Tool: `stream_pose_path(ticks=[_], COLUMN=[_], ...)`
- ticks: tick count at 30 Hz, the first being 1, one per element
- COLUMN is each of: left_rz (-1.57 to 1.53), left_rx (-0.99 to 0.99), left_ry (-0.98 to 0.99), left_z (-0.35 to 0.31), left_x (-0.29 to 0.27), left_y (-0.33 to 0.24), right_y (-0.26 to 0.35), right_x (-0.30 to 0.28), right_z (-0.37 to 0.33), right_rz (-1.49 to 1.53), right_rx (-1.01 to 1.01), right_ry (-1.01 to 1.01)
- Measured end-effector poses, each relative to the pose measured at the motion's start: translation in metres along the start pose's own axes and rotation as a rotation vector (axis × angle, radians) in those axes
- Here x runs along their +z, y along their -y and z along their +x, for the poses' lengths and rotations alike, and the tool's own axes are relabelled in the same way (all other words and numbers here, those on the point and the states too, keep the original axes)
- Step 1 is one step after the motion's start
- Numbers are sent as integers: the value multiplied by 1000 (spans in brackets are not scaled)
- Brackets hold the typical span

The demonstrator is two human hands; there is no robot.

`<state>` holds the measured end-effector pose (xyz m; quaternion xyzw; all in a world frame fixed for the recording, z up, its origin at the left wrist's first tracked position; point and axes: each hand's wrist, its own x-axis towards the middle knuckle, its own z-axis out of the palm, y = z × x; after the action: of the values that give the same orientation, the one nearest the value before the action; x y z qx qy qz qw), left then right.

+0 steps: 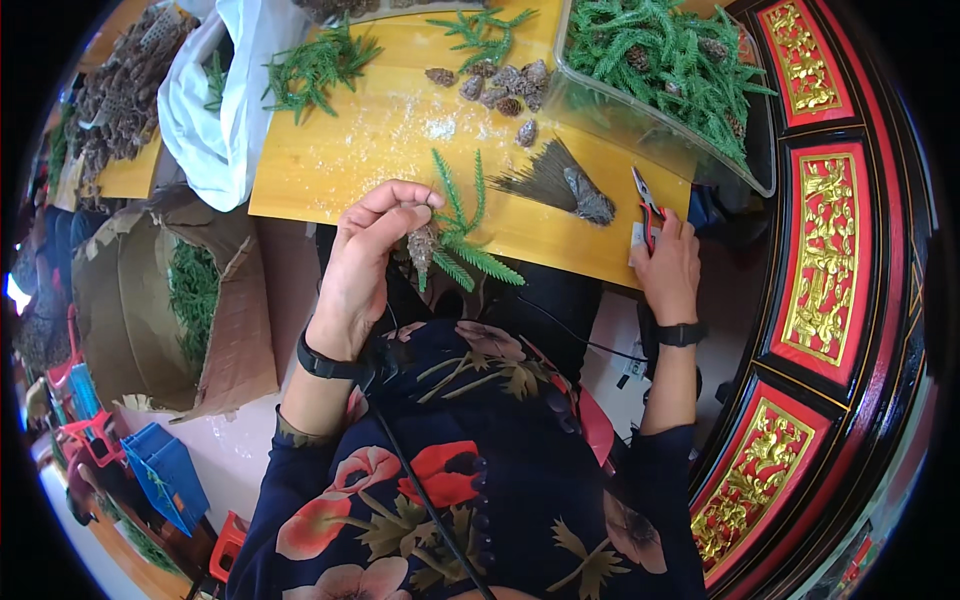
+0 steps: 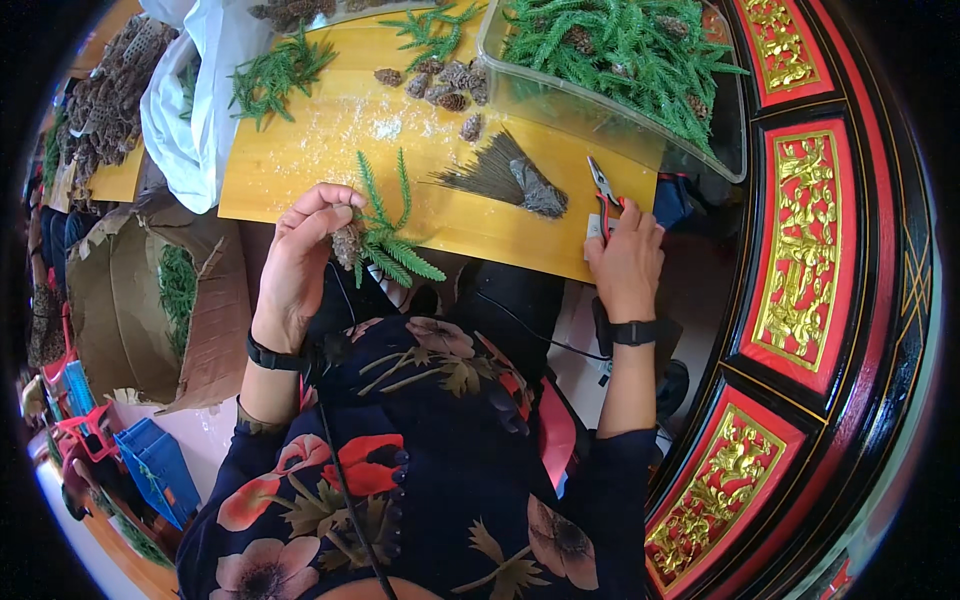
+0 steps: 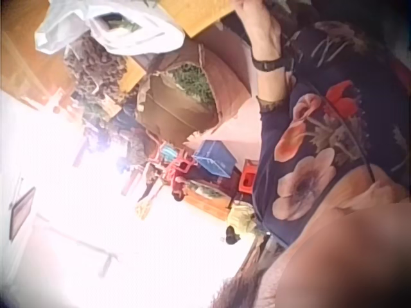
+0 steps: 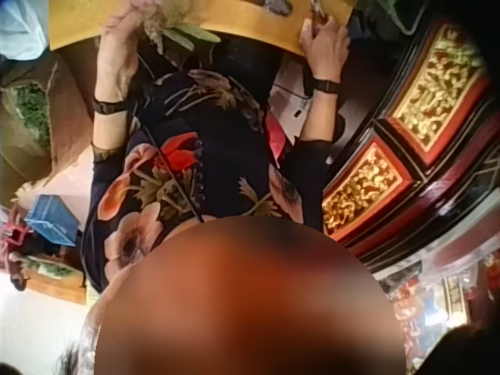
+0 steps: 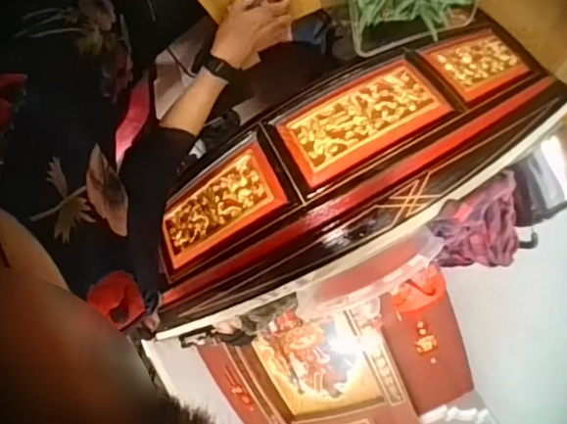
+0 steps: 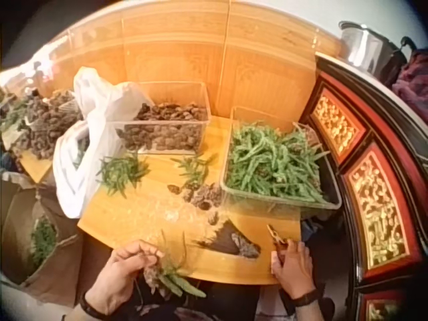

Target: The person is using scissors to trim small evergreen branches and prepare seed pods on a production workbench.

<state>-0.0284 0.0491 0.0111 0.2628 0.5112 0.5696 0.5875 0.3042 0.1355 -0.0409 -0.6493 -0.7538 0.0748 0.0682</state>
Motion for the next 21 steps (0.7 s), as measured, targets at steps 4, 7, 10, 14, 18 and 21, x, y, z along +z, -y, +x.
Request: stream_pose_path(ticks=[4,7,10,14,18,21], left_rz=[-40,-30,6,78,68,30], left_rx=[-38,-34,-20,1,-19,-38], left_ry=[30,-10,-3,20,45,50], left_z=[-3,-6,-6,-8,-10,-11], left_x=[-1,1,4,6,8,3], left_y=[-5,-7,-6,-7,-12,-13], right_y=[22,39,73,124,132,135], right_x=[3,-11,-36,-56,-55,-56], right_z=[-1,1,-16,-26,-15,-11], right_rz=[-31,-1,461,603,530,470], right_rx=[106,230,-63,-373,-551,-577], right_ry=[-40,18,-38,93,126,157])
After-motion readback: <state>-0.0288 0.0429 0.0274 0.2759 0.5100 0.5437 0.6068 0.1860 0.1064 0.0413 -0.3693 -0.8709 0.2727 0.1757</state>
